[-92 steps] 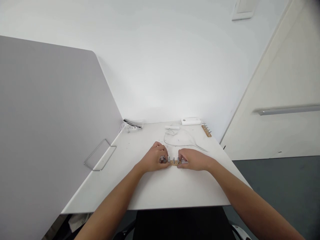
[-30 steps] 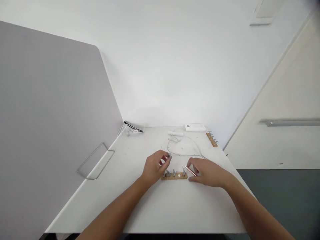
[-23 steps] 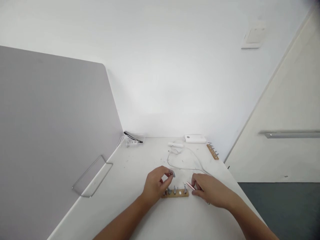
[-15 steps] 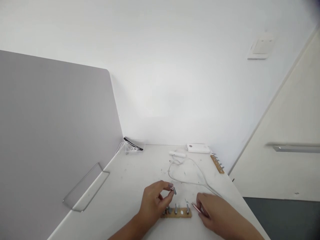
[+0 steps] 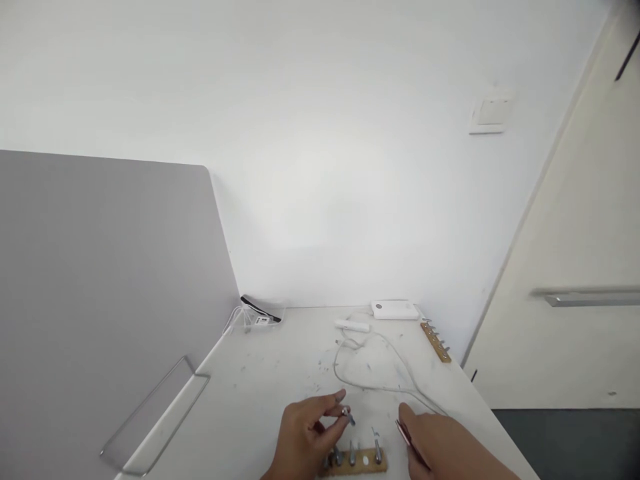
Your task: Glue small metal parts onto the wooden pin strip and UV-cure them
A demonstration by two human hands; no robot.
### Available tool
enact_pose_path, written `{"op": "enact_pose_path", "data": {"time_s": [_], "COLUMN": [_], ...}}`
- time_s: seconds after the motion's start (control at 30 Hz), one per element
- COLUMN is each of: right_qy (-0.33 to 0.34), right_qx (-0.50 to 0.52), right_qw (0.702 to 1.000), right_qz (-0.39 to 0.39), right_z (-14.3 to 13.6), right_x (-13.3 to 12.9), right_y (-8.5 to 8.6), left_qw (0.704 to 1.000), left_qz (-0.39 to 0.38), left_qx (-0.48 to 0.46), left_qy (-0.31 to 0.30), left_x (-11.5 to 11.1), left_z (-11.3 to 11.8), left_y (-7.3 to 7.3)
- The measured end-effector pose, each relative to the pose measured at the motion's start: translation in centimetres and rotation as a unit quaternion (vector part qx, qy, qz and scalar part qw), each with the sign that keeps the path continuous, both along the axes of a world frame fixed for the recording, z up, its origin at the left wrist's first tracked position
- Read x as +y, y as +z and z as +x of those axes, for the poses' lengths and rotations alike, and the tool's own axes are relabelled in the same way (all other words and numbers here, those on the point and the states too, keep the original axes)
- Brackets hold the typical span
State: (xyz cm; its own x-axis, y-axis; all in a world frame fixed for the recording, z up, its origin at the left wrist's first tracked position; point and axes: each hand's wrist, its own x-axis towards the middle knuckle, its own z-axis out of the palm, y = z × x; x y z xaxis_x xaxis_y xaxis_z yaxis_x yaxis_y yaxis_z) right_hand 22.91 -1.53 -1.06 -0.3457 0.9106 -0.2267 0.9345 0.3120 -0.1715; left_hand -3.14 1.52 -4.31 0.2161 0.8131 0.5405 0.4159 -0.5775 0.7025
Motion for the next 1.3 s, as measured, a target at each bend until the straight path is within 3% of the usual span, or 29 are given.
{"op": "enact_pose_path", "data": {"time_s": [0.17, 0.33, 0.5, 0.6, 0.7, 0.83, 0.97, 1.17, 1.3], "right_qy": [-0.007, 0.011, 0.035, 0.048, 0.053, 0.063, 0.068, 0.048, 0.012], "right_qx": [0.039, 0.076, 0.078, 0.099, 0.127, 0.172, 0.225, 0.248, 0.267], "right_qw": [0.997, 0.992, 0.988, 0.983, 0.979, 0.973, 0.961, 0.948, 0.931], "right_qz": [0.060, 0.097, 0.128, 0.148, 0.151, 0.143, 0.144, 0.193, 0.247], "right_z": [0.0, 0.4, 0.4, 0.4, 0.4, 0.6, 0.6, 1.0, 1.6], "right_x": [-0.5, -1.4, -1.2, -0.8, -0.6, -0.4, 0.0, 0.7, 1.3], "right_y": [0.9, 3.0, 3.8, 3.5, 3.4, 3.2, 2.2, -0.6, -1.6], "left_qw": [0.996, 0.995, 0.989, 0.986, 0.991, 0.999, 1.000, 0.994, 0.991], "left_qz": [0.080, 0.070, 0.123, 0.132, 0.106, 0.024, -0.008, -0.080, -0.079], "left_qx": [0.012, 0.007, 0.069, 0.082, 0.068, 0.040, 0.012, -0.065, -0.084], "left_qy": [0.024, 0.076, -0.042, -0.068, -0.038, -0.022, -0.016, -0.030, -0.072], "left_x": [0.7, 0.2, -0.2, 0.5, 1.6, 2.7, 3.1, 2.1, 1.1], "left_z": [-1.0, -1.4, -0.3, 0.0, -0.4, -1.1, -1.0, -0.6, -0.5], "left_y": [2.0, 3.5, 5.7, 6.5, 5.8, 2.9, 0.4, -0.2, -0.6]}}
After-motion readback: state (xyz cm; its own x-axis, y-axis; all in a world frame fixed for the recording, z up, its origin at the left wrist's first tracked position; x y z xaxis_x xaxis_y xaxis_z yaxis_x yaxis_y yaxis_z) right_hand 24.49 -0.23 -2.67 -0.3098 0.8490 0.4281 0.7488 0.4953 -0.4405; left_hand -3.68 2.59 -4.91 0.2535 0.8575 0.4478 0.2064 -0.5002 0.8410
